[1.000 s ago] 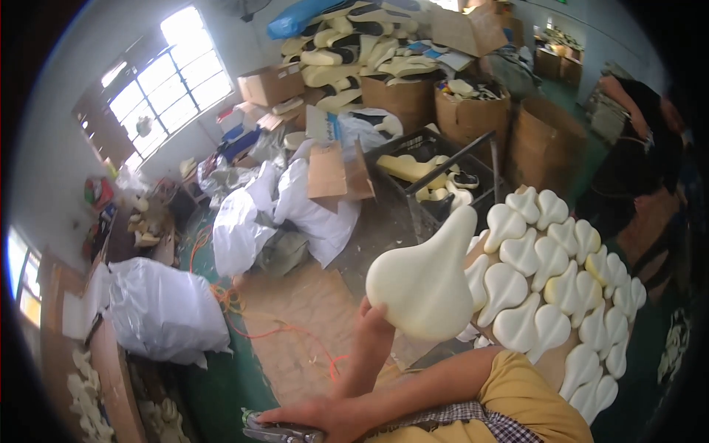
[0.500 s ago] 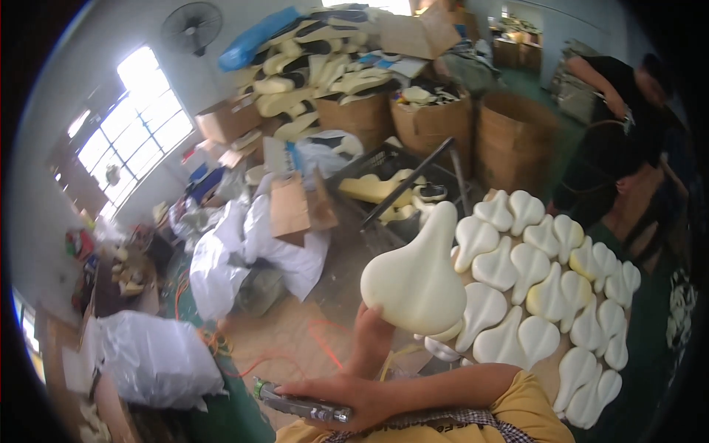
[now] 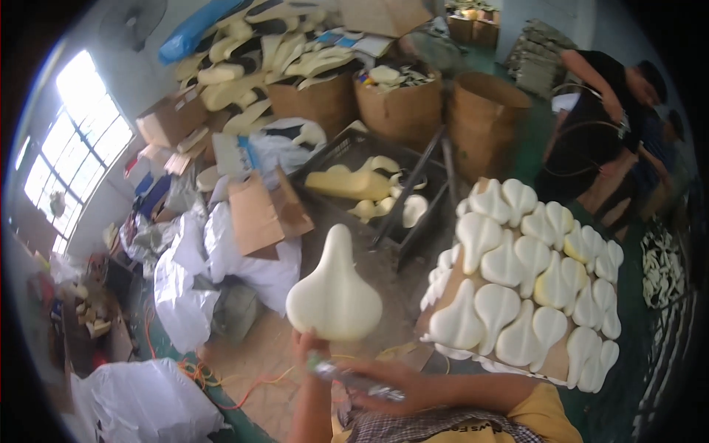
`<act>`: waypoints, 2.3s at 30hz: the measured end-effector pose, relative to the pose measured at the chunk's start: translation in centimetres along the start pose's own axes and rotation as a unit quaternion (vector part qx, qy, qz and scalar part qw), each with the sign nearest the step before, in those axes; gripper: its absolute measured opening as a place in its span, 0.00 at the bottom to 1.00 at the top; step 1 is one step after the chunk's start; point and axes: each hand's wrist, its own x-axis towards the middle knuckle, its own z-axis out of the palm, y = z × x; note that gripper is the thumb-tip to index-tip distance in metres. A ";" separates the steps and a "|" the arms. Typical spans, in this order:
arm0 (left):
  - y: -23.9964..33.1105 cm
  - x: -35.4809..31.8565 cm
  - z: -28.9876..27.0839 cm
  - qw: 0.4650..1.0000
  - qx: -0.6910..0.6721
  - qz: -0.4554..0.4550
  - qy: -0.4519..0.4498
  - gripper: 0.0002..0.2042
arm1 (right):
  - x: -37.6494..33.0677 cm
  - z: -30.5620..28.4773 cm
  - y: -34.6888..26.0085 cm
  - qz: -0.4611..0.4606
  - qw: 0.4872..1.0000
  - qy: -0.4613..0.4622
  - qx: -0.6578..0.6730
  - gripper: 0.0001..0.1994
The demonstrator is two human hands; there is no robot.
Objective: Spraying foam bicycle seat components with a handheld spray gun in a workshop.
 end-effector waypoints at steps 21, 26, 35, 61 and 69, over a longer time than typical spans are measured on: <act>1.1 2.8 3.9 0.976 -0.122 -0.159 -0.081 0.24 | -12.0 -3.9 -2.4 0.057 0.772 0.632 0.034 0.12; -1.0 0.5 7.0 0.968 -0.110 -0.196 -0.113 0.25 | -17.2 -3.1 -3.3 0.042 0.716 0.696 0.041 0.12; -5.0 -2.9 11.3 0.951 -0.061 -0.241 -0.186 0.28 | -26.5 -1.0 -3.4 0.032 0.595 0.800 0.065 0.10; -8.5 29.9 -4.3 0.958 0.197 -0.124 0.167 0.17 | -8.5 -6.4 2.3 0.229 0.734 0.638 0.029 0.12; -5.9 26.4 1.8 0.972 0.229 -0.017 0.056 0.14 | 19.9 -1.3 7.1 -0.021 0.999 0.005 0.028 0.35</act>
